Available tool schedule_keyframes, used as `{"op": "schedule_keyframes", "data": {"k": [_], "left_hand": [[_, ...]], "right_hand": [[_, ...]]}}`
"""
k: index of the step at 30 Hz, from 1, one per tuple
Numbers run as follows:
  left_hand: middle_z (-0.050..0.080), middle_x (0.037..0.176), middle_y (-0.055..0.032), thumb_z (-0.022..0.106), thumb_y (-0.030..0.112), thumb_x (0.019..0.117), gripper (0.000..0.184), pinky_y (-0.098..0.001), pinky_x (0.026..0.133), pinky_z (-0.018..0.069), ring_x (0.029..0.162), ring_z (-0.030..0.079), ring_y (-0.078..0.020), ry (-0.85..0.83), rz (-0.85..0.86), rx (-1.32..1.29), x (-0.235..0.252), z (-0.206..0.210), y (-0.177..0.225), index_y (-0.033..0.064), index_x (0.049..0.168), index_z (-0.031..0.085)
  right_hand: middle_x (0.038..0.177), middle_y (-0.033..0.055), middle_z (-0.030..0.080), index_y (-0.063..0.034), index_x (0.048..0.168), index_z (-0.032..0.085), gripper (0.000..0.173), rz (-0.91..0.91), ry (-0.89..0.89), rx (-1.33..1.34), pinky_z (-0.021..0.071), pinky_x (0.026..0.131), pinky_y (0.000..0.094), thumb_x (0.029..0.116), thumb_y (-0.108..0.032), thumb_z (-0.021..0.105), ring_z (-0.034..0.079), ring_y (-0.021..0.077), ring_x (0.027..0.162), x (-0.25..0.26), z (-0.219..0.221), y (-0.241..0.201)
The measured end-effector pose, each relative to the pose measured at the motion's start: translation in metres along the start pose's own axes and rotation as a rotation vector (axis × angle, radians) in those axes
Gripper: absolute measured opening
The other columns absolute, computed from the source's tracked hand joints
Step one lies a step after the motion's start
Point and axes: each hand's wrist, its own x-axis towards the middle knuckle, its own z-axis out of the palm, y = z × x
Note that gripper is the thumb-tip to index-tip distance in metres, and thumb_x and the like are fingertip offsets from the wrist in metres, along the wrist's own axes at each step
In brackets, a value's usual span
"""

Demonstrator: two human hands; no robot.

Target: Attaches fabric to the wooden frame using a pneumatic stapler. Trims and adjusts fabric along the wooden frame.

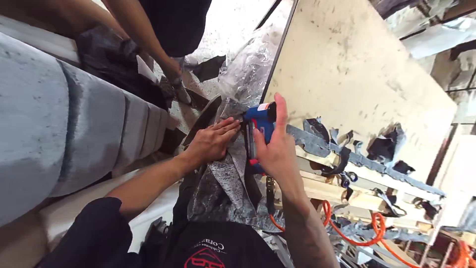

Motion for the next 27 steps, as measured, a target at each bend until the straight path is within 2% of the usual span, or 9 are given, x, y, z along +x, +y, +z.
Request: {"op": "schedule_keyframes", "data": {"k": [7,13,15,18,19,21,22,24,27], "left_hand": [[0.064,0.143,-0.0006,0.044,0.015,0.1023,0.039,-0.0389,0.102,0.0552,0.138,0.055,-0.0181,0.003,0.014,-0.006,0.004,-0.003,-0.001,0.0118,0.132,0.068],[0.067,0.138,0.0005,0.047,0.016,0.1013,0.036,-0.0423,0.093,0.059,0.132,0.061,-0.0181,-0.012,0.003,0.063,0.004,-0.009,0.004,0.0145,0.128,0.071],[0.072,0.129,0.0015,0.051,0.019,0.1005,0.031,-0.0414,0.098,0.0564,0.124,0.066,-0.0163,0.057,0.013,0.082,0.012,-0.016,0.002,0.0157,0.119,0.075],[0.077,0.099,-0.0069,0.063,0.03,0.0993,0.027,-0.0499,0.111,0.0475,0.1,0.074,-0.0218,0.203,0.031,0.1,0.04,-0.018,0.015,0.0086,0.108,0.077],[0.074,0.106,-0.01,0.064,0.035,0.0991,0.034,-0.0553,0.118,0.0372,0.107,0.07,-0.0261,0.165,0.064,0.099,0.055,-0.015,0.022,0.0072,0.116,0.074],[0.057,0.142,-0.0176,0.067,0.044,0.0966,0.059,-0.0651,0.123,0.017,0.138,0.049,-0.0374,-0.077,0.12,0.106,0.093,-0.001,0.035,0.0062,0.141,0.059],[0.049,0.151,-0.0201,0.071,0.047,0.0934,0.071,-0.0666,0.123,0.0155,0.143,0.041,-0.0407,-0.203,0.121,0.099,0.11,0.013,0.041,0.0058,0.148,0.052],[0.053,0.147,-0.0194,0.072,0.046,0.0923,0.067,-0.0582,0.12,0.0313,0.139,0.047,-0.0388,-0.319,0.094,0.048,0.133,0.047,0.047,0.0054,0.143,0.056],[0.06,0.133,-0.0186,0.066,0.024,0.1005,0.039,-0.049,0.105,0.0514,0.128,0.057,-0.0367,-0.399,0.071,-0.019,0.148,0.058,0.052,0.0027,0.133,0.063]], "right_hand": [[0.074,0.0062,0.063,-0.0368,0.165,0.004,0.081,-0.064,-0.094,-0.135,0.0561,0.059,0.0437,0.1037,-0.032,0.057,0.064,0.0213,0.06,0.016,-0.003,-0.021],[0.073,0.007,0.063,-0.0371,0.165,0.002,0.083,-0.123,-0.149,-0.132,0.0548,0.056,0.0476,0.1029,-0.03,0.058,0.063,0.0236,0.058,0.021,-0.011,-0.018],[0.08,0.006,0.067,-0.037,0.164,0.011,0.079,-0.096,-0.052,-0.033,0.0572,0.056,0.0456,0.102,-0.031,0.059,0.065,0.02,0.06,0.003,-0.025,-0.002],[0.102,0.0056,0.071,-0.0313,0.164,0.015,0.076,0.034,0.163,0.117,0.0636,0.055,0.0408,0.1024,-0.03,0.06,0.07,0.0147,0.063,-0.045,-0.041,0.04],[0.105,0.0059,0.071,-0.0293,0.164,0.013,0.077,0.077,0.23,0.15,0.0637,0.053,0.0395,0.103,-0.028,0.06,0.069,0.0146,0.061,-0.061,-0.045,0.055],[0.103,0.0069,0.07,-0.032,0.164,0.01,0.08,0.199,0.319,0.179,0.0626,0.049,0.0397,0.1025,-0.028,0.061,0.068,0.0163,0.058,-0.082,-0.053,0.077],[0.102,0.0078,0.069,-0.0341,0.164,0.009,0.081,0.263,0.33,0.18,0.0621,0.049,0.0404,0.1021,-0.029,0.062,0.067,0.017,0.057,-0.091,-0.055,0.085],[0.099,0.0085,0.069,-0.0357,0.164,0.01,0.082,0.345,0.32,0.177,0.0622,0.049,0.0418,0.1015,-0.032,0.063,0.067,0.0176,0.056,-0.104,-0.058,0.099],[0.094,0.0067,0.069,-0.0349,0.164,0.01,0.083,0.384,0.307,0.23,0.0622,0.048,0.0413,0.1009,-0.033,0.064,0.066,0.0172,0.053,-0.116,-0.06,0.116]]}}
